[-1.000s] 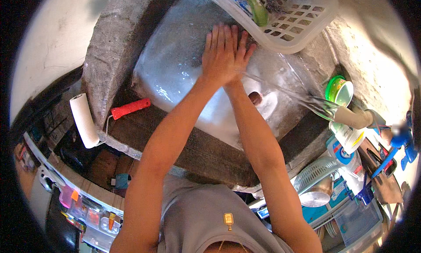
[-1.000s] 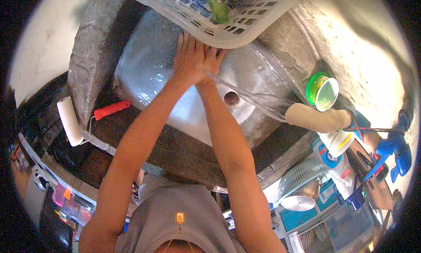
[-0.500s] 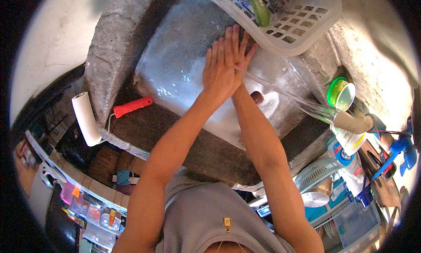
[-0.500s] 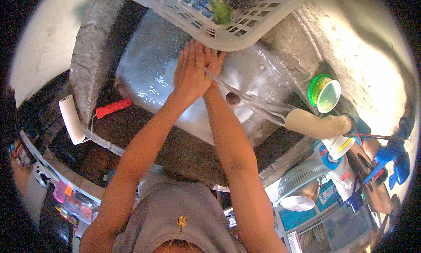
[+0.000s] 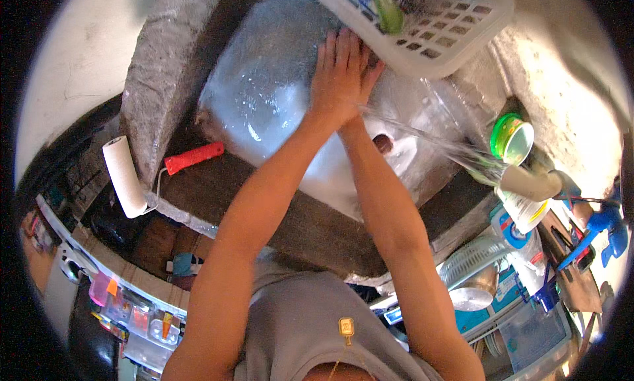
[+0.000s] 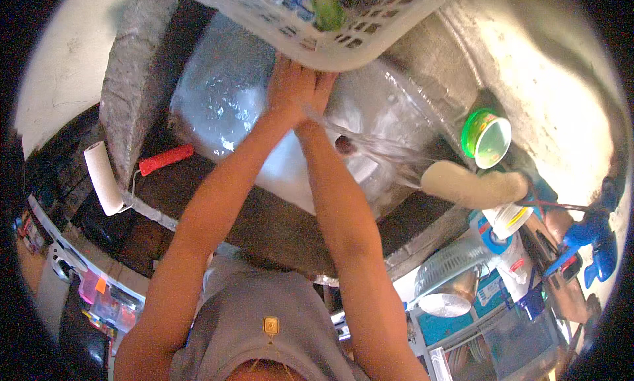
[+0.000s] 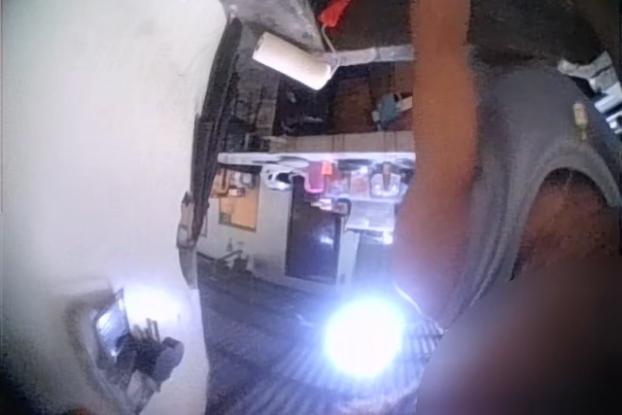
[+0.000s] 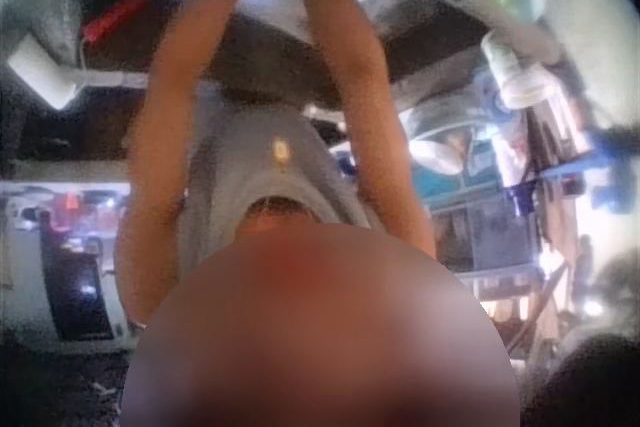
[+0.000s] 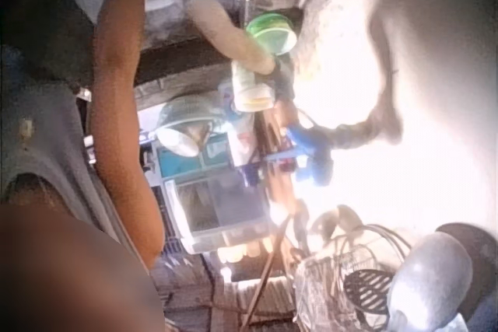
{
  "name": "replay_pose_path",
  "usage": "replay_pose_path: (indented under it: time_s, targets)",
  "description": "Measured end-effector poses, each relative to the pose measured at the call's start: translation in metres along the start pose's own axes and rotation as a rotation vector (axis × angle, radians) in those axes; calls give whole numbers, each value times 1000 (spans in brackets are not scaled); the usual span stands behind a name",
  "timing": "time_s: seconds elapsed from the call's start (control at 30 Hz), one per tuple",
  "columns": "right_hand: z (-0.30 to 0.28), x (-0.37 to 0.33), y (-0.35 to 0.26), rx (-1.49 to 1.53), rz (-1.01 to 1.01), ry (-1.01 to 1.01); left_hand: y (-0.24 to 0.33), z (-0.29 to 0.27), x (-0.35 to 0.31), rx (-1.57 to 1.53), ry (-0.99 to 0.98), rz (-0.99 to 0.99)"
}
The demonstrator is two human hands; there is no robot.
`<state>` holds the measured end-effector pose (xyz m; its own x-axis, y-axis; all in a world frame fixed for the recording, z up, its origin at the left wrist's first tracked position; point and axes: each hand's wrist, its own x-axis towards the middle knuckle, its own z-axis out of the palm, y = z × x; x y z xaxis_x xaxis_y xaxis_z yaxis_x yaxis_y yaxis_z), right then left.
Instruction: The person scrubs a concrete sink with their hands, rinses it with water from a hose, and then washes a paint roller under the running water. Finally, they place the roller on a nearby surface.
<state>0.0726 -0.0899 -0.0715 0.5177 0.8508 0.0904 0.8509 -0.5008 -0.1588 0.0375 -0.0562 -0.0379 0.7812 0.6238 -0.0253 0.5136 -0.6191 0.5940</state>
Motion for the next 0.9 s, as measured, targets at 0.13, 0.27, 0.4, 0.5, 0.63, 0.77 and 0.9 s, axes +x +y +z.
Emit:
replay_pose_path:
  time_s: [0.13,0.27,0.4,0.5,0.63,0.77,0.9]
  targets:
    - [-3,-1,7,-27,25,-10,3,-4,-2,-66,14,30]
    - [-9,0,2,19,-4,-3,-3,0,34,-60,-233,-88]
    - [-6,-2,5,55,-21,-14,-8,-7,-4,1,39,46]
    - [-12,2,1,50,-14,-2,-14,3,32,-40,-23,19]
    - [-2,-5,-2,116,-27,-1,1,-13,-20,-86,75,0]
    - [-5,2,0,50,-15,3,-11,-2,8,-32,10,36]
    - [-7,0,10,-1,9,-6,2,1,-3,-139,99,71]
